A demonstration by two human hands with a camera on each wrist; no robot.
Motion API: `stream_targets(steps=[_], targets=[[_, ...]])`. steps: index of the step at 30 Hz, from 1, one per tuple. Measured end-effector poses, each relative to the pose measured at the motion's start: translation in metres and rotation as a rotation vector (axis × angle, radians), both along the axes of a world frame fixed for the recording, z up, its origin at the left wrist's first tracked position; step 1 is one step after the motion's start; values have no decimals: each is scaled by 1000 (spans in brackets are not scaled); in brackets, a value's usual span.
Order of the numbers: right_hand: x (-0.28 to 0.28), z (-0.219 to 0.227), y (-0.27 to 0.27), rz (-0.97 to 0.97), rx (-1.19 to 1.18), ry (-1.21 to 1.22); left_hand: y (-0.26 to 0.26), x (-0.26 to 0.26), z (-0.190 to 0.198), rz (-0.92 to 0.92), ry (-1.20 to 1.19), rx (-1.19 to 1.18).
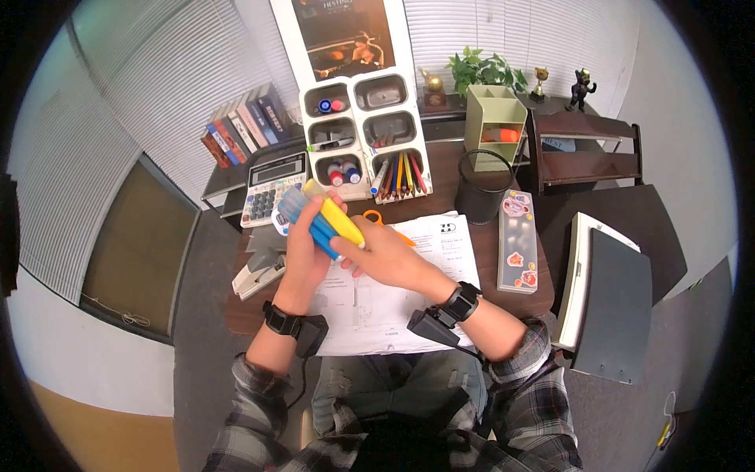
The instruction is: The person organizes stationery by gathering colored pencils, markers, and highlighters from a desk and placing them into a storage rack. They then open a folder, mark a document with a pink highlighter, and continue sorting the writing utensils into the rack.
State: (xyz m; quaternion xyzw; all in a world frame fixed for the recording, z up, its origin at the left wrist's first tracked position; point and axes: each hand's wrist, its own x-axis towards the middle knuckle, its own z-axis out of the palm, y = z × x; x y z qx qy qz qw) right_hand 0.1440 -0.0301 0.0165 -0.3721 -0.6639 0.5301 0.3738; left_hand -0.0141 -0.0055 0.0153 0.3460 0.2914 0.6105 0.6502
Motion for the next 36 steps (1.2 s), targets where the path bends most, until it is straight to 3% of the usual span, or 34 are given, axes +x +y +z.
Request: stream_targets(steps=[2,4,10,13,20,22,29,36], targets=[[0,5,-3,-19,22,-45,1,1,-2,32,-9,2],[-2,13,-9,-150,367,-195,-4,4,2,27,21,-14],[-5,-5,-2,-210,386,-346,-1,7,-9,-55,91,1],[-5,-11,-2,-229,470,-284,-9,12,2,-82,78,4],[-8,1,-6,-228,416,-257,-4,11,-5,-123,103,-30],[-6,16,-11,-156,77,-185,-4,9,-6,-140,113,-16],[-3,1,-1,-123,21,-118,-6,8,-3,-212,111,34],[-6,10,-4,-187,119,-196,-1,10,-9,-227,120,83]])
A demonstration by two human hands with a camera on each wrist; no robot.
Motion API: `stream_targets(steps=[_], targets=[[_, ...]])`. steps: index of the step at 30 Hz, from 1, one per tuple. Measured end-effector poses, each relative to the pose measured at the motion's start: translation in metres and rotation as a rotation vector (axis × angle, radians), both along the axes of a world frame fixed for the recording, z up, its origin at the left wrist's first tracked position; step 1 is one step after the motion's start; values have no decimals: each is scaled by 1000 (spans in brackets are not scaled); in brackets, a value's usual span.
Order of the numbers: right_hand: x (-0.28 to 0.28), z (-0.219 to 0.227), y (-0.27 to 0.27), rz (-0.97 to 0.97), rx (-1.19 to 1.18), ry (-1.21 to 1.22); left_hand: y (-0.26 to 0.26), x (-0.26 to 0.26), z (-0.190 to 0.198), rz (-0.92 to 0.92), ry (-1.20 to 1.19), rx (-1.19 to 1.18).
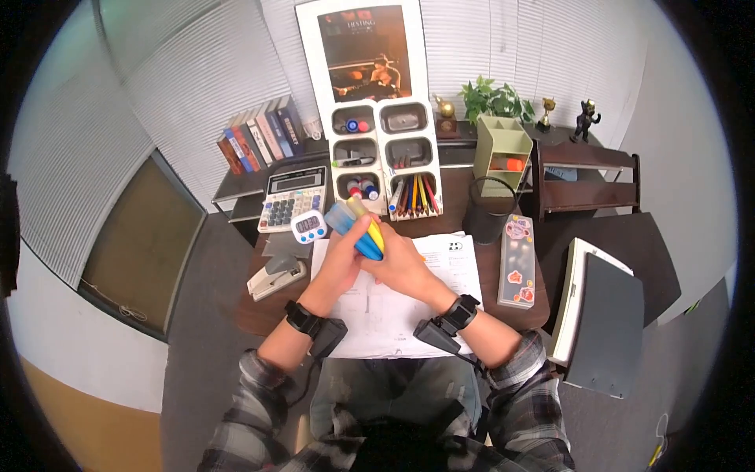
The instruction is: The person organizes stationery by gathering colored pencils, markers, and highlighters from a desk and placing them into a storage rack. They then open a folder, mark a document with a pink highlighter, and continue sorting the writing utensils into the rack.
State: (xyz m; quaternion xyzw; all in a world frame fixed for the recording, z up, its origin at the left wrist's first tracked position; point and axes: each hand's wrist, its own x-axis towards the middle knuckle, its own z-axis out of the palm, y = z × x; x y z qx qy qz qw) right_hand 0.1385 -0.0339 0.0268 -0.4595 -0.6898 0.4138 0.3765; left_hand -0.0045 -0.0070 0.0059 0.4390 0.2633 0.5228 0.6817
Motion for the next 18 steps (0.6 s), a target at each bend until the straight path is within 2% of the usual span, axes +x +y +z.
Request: stream_targets(steps=[3,6,9,10,12,16,18], targets=[[2,10,-5,-18,36,51,0,1,-4,-72,-101,67],[18,27,-2,-54,84,146,2,3,-1,-64,-232,84],[42,62,10,-182,188,270,3,3,0,13,-185,26],[50,78,16,-222,223,160,5,3,-2,21,-192,3],[69,97,39,-389,380,-223,6,4,-4,15,-179,-11],[78,110,76,-455,275,-401,10,5,-9,34,-137,-34],[86,92,102,-544,605,-719,12,4,-10,46,-133,-20]])
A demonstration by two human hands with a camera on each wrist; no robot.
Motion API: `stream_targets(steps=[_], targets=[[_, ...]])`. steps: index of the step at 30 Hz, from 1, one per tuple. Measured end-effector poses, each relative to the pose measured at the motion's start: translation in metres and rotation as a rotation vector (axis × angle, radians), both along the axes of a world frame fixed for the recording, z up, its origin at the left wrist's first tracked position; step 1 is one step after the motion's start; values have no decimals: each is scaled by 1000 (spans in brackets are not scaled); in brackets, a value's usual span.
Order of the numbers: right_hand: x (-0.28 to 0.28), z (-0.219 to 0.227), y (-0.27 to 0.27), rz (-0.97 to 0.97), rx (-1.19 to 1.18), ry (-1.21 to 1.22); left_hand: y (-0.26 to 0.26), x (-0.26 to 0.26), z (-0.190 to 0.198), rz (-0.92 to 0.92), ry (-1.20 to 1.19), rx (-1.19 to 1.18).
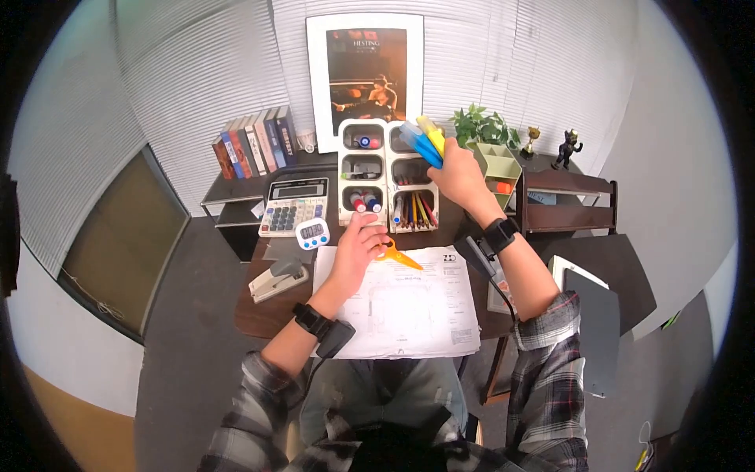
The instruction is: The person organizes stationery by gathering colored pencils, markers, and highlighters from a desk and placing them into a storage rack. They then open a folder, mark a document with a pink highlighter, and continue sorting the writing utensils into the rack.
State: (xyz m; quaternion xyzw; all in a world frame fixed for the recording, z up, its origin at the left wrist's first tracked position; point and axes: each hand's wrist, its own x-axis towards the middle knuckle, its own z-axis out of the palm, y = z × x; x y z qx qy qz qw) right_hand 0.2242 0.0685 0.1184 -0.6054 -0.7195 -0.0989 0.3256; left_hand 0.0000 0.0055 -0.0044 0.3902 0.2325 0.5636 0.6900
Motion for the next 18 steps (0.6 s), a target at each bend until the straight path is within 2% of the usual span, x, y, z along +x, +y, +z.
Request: stream_targets(steps=[4,9,18], targets=[[-11,-2,1,-24,59,-128,-1,0,1,30,50,11],[-22,1,7,-154,140,-346,-2,1,0,26,78,38],[-37,12,14,-234,91,-456,-3,0,2,58,73,54]])
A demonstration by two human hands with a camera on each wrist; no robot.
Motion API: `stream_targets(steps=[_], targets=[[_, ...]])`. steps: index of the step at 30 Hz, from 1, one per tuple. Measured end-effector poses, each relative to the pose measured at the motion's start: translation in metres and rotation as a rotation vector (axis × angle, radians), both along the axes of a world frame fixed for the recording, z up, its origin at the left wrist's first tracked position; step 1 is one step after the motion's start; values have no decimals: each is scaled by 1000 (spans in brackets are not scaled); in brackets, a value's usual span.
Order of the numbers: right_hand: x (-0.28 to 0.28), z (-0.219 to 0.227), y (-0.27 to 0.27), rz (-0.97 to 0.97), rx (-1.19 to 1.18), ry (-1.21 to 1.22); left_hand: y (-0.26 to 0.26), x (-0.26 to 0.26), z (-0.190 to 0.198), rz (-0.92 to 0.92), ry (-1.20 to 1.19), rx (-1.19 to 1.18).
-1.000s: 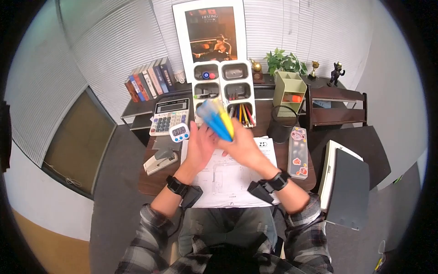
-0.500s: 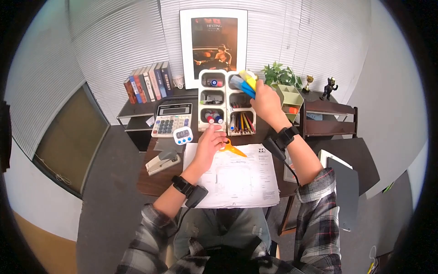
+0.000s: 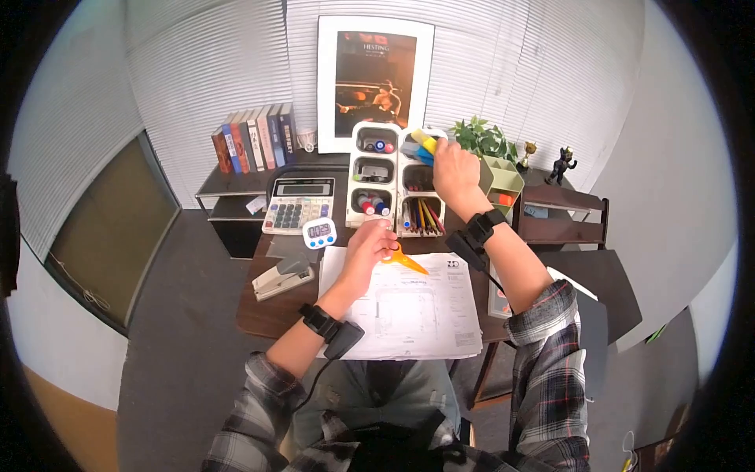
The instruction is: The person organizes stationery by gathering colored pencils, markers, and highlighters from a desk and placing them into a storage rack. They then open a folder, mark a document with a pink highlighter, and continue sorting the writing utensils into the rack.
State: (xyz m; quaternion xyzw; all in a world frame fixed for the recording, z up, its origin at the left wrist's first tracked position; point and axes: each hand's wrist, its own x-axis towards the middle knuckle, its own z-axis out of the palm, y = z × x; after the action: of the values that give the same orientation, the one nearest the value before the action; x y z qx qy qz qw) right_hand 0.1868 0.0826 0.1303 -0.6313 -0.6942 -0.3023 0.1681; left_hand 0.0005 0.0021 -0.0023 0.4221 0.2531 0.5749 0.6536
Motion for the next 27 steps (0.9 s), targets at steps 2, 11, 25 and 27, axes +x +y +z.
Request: stream_targets(steps=[2,11,25,27], targets=[[-1,1,-2,-1,-7,-3,-1,0,1,2,8,-15],[-1,0,-6,-79,-62,-11,-3,0,1,7,52,34],[-10,-6,-7,-53,-42,5,-5,-1,0,27,77,85],[-10,-9,-5,-71,-16,24,-6,-2,0,34,85,93]])
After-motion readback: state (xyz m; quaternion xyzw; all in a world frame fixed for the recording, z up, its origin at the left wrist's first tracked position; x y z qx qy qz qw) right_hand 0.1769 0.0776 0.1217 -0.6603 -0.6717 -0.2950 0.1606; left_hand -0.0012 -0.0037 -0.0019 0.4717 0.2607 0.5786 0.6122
